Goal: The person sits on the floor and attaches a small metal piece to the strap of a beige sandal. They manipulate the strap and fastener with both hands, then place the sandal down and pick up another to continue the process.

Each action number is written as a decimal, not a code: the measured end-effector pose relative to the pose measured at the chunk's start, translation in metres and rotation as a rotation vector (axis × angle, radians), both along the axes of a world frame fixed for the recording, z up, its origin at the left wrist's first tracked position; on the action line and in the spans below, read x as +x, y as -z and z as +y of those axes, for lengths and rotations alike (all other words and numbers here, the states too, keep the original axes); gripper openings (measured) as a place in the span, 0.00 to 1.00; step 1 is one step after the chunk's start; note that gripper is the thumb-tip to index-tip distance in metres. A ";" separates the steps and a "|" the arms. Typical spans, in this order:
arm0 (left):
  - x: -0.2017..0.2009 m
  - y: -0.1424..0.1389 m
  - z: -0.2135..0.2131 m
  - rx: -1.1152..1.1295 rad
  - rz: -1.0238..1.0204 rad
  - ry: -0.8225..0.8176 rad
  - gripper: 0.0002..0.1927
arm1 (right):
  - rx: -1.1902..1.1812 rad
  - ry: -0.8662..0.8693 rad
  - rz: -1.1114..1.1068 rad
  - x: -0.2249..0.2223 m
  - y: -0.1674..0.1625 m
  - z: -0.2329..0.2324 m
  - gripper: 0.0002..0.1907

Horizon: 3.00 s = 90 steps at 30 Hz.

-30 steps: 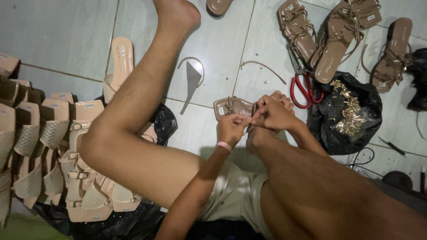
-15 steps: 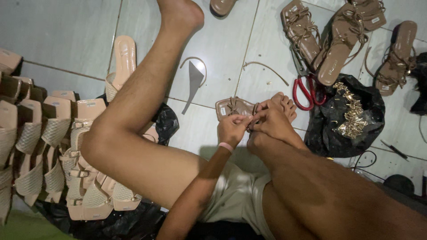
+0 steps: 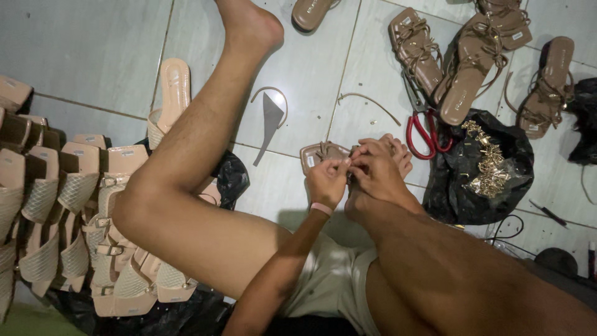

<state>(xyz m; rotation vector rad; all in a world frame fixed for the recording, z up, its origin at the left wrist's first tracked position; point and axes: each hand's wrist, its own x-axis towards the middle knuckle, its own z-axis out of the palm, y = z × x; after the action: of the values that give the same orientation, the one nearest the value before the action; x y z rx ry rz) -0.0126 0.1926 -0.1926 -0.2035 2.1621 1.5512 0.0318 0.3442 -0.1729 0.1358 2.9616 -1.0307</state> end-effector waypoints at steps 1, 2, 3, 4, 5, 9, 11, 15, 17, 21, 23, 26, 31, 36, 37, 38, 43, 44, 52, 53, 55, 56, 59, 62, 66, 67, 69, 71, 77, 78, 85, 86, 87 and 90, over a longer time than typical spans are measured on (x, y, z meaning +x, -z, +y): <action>-0.001 0.001 0.001 0.007 0.012 -0.002 0.14 | -0.014 0.001 0.012 -0.001 -0.004 -0.002 0.07; -0.002 0.003 0.001 0.017 -0.008 0.011 0.14 | -0.028 0.000 0.024 -0.003 -0.007 -0.004 0.08; -0.004 0.005 0.002 0.026 -0.026 0.021 0.14 | -0.079 0.045 -0.003 -0.004 -0.010 -0.005 0.08; -0.005 0.006 0.003 0.035 -0.048 0.033 0.15 | -0.131 0.092 -0.033 -0.004 -0.013 -0.007 0.09; -0.005 0.007 0.003 0.053 -0.057 0.023 0.15 | -0.184 0.138 -0.066 -0.004 -0.015 -0.009 0.10; -0.005 0.012 0.003 0.144 -0.110 0.002 0.15 | -0.074 0.217 -0.067 0.002 -0.017 -0.009 0.12; -0.003 0.014 0.003 0.158 -0.147 0.005 0.15 | -0.141 0.223 -0.071 0.003 -0.012 -0.007 0.12; -0.002 0.019 0.005 0.176 -0.189 -0.010 0.14 | -0.149 0.241 -0.093 0.003 0.005 -0.002 0.12; -0.001 0.020 0.006 0.227 -0.208 -0.031 0.15 | -0.083 0.209 -0.066 0.005 0.013 0.000 0.12; -0.002 0.014 0.005 0.240 -0.208 -0.045 0.14 | -0.108 0.209 -0.030 0.008 0.024 0.002 0.08; -0.002 0.007 0.004 0.142 -0.176 -0.014 0.14 | -0.111 0.192 0.005 0.008 0.026 0.003 0.08; -0.002 -0.003 0.002 -0.015 -0.101 0.057 0.13 | -0.034 0.196 -0.046 0.009 0.026 0.004 0.06; -0.006 0.004 -0.003 0.177 -0.138 0.092 0.13 | -0.056 0.176 -0.049 0.010 0.023 0.007 0.08; 0.012 0.020 -0.014 0.304 0.013 0.163 0.17 | -0.094 0.171 -0.050 0.009 0.018 0.008 0.10; 0.016 0.022 -0.015 0.300 0.050 0.182 0.18 | -0.104 0.172 -0.050 0.009 0.017 0.008 0.10; 0.019 0.023 -0.016 0.262 0.084 0.190 0.19 | -0.113 0.175 -0.050 0.008 0.016 0.007 0.10; 0.027 0.025 -0.005 0.128 0.283 0.168 0.22 | -0.137 0.168 -0.064 0.006 0.014 0.008 0.10; 0.030 0.024 -0.001 0.147 0.258 0.115 0.20 | -0.160 0.162 -0.057 0.006 0.014 0.009 0.11; 0.050 0.029 0.020 0.139 0.314 -0.119 0.11 | -0.092 0.199 -0.167 -0.003 -0.006 0.014 0.10; 0.051 0.029 0.022 0.115 0.325 -0.133 0.11 | -0.056 0.216 -0.192 -0.007 -0.011 0.013 0.10; 0.053 0.030 0.026 0.065 0.344 -0.162 0.09 | -0.048 0.065 -0.073 -0.014 -0.023 0.014 0.12; 0.052 0.031 0.027 0.084 0.298 -0.157 0.09 | -0.045 -0.010 -0.015 -0.020 -0.027 0.014 0.13; 0.050 0.033 0.027 0.127 0.188 -0.133 0.08 | -0.191 -0.282 -0.081 -0.039 -0.035 0.016 0.14; 0.046 0.035 0.027 0.157 0.160 -0.113 0.08 | -0.022 -0.190 -0.306 -0.047 -0.040 0.019 0.13; 0.046 0.037 0.027 0.202 0.195 -0.106 0.08 | -0.081 -0.287 -0.205 -0.053 -0.042 0.025 0.12; 0.046 0.037 0.027 0.207 0.220 -0.106 0.08 | -0.082 -0.308 -0.206 -0.054 -0.043 0.027 0.11; 0.045 0.038 0.028 0.229 0.192 -0.115 0.08 | -0.096 -0.316 -0.213 -0.054 -0.043 0.029 0.10; 0.045 0.038 0.029 0.244 0.158 -0.120 0.08 | -0.119 -0.294 -0.227 -0.054 -0.042 0.031 0.09; 0.043 0.036 0.028 0.272 0.124 -0.146 0.08 | -0.187 -0.143 -0.368 -0.046 -0.033 0.033 0.09; 0.043 0.035 0.028 0.279 0.114 -0.150 0.08 | -0.219 -0.110 -0.385 -0.044 -0.030 0.034 0.09; 0.043 0.033 0.027 0.245 0.160 -0.133 0.08 | -0.267 -0.078 -0.309 -0.038 -0.012 0.041 0.09; 0.043 0.033 0.027 0.245 0.160 -0.131 0.08 | -0.258 -0.087 -0.321 -0.039 -0.010 0.043 0.09; 0.043 0.034 0.027 0.246 0.160 -0.129 0.08 | -0.214 -0.110 -0.319 -0.040 -0.010 0.045 0.09; 0.044 0.035 0.026 0.226 0.163 -0.102 0.08 | -0.107 -0.192 -0.304 -0.041 -0.010 0.047 0.10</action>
<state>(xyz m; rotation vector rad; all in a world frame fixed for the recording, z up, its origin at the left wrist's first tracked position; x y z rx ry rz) 0.0310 0.2184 -0.2278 -0.1179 2.1013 1.9146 -0.0087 0.3916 -0.1628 0.0054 2.5845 -1.0358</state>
